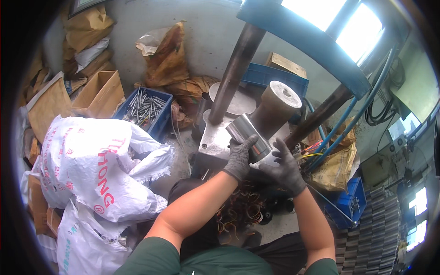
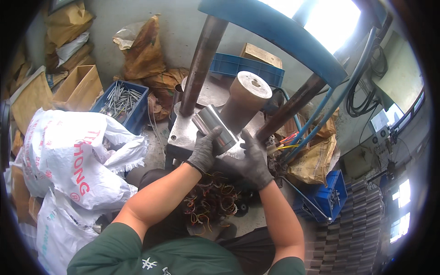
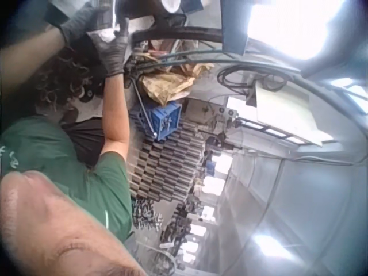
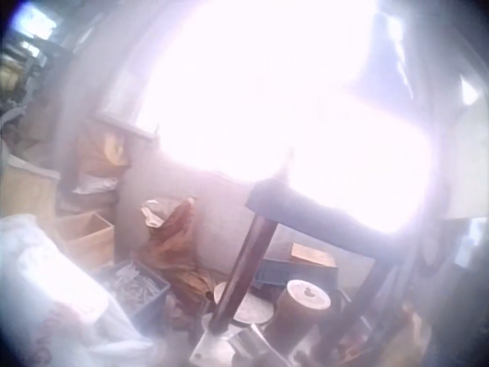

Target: Pressing electrical components into metal cylindrical tubes using a manual press.

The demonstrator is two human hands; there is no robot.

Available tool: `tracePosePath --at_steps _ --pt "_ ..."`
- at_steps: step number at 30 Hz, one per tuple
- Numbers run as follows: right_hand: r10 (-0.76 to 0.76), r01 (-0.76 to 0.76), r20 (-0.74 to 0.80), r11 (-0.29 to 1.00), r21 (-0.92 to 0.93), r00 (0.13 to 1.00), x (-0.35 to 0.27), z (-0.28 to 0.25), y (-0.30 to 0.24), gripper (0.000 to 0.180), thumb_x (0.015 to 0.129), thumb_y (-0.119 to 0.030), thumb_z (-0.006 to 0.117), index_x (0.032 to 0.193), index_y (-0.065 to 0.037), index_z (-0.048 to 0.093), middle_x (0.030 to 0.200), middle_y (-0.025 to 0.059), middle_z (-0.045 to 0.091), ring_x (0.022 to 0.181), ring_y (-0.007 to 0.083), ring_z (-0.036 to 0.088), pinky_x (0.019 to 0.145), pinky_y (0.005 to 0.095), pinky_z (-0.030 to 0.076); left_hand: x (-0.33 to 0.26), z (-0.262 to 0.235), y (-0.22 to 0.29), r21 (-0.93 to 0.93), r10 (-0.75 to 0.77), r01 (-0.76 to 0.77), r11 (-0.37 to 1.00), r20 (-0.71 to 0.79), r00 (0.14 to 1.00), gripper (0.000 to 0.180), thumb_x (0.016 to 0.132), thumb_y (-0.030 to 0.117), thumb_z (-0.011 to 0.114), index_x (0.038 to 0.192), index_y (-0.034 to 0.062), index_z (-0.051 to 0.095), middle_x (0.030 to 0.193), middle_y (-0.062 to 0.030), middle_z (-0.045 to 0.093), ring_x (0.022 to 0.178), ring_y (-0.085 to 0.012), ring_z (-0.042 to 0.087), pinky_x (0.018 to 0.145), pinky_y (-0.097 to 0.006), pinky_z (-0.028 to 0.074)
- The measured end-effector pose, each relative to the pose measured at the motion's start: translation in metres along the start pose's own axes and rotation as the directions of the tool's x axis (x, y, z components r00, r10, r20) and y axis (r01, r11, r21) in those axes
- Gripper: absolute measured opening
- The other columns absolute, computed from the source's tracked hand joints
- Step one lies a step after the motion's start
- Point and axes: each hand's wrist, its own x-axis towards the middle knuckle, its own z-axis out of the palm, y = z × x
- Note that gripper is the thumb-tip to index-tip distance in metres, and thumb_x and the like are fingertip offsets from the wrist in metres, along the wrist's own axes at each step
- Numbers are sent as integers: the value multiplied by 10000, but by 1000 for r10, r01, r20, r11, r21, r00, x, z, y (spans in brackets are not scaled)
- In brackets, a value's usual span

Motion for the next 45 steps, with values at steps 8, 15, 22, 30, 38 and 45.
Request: tracePosePath --at_steps 8,15,22,30,38,45 --pt "81 -93 98 988 120 992 4 13 2 944 781 -292 929 1517 30 435 1349 158 606 1222 239 616 1028 343 535 5 -6 16 74 137 -143 987 84 987 587 921 219 818 1401 82 511 1265 -109 624 1137 -263 668 998 -427 590" --pt "227 -257 124 789 558 966 -11 -14 35 957 766 -275 924 1540 -7 429 1315 112 628 1181 219 638 1006 347 542 21 -4 58 -213 229 -218 952 26 973 502 990 240 760 1420 132 525 1293 -100 630 1188 -266 662 1036 -434 565" --pt "136 158 -507 855 494 851 90 -50 -7 703 867 -258 854 1418 -7 497 1218 85 628 1111 200 627 932 332 538 42 -27 30 -291 -1 46 956 153 988 476 990 380 749 1363 148 567 1291 -75 649 1198 -339 664 1039 -457 557" --pt "66 -96 -612 995 -16 788 182 -61 68 801 778 -410 900 1367 -12 532 1188 155 727 1066 287 716 939 400 566 27 -4 14 -195 2 43 980 224 975 476 986 380 743 1361 151 561 1305 -69 624 1226 -336 640 1065 -474 549" --pt "85 -233 -598 957 -174 797 188 -40 62 682 824 -367 900 1345 -47 597 1216 130 729 1094 239 706 957 368 554 31 -13 15 -92 -22 48 995 270 963 570 974 392 753 1422 145 501 1378 -72 572 1285 -324 599 1097 -490 536" --pt "295 49 -335 681 731 895 172 -64 94 515 994 -290 772 1419 -47 612 1240 59 706 1112 163 661 929 309 547 34 -15 7 -108 -62 90 990 235 970 570 969 383 762 1425 155 507 1378 -68 575 1267 -319 602 1086 -480 543"
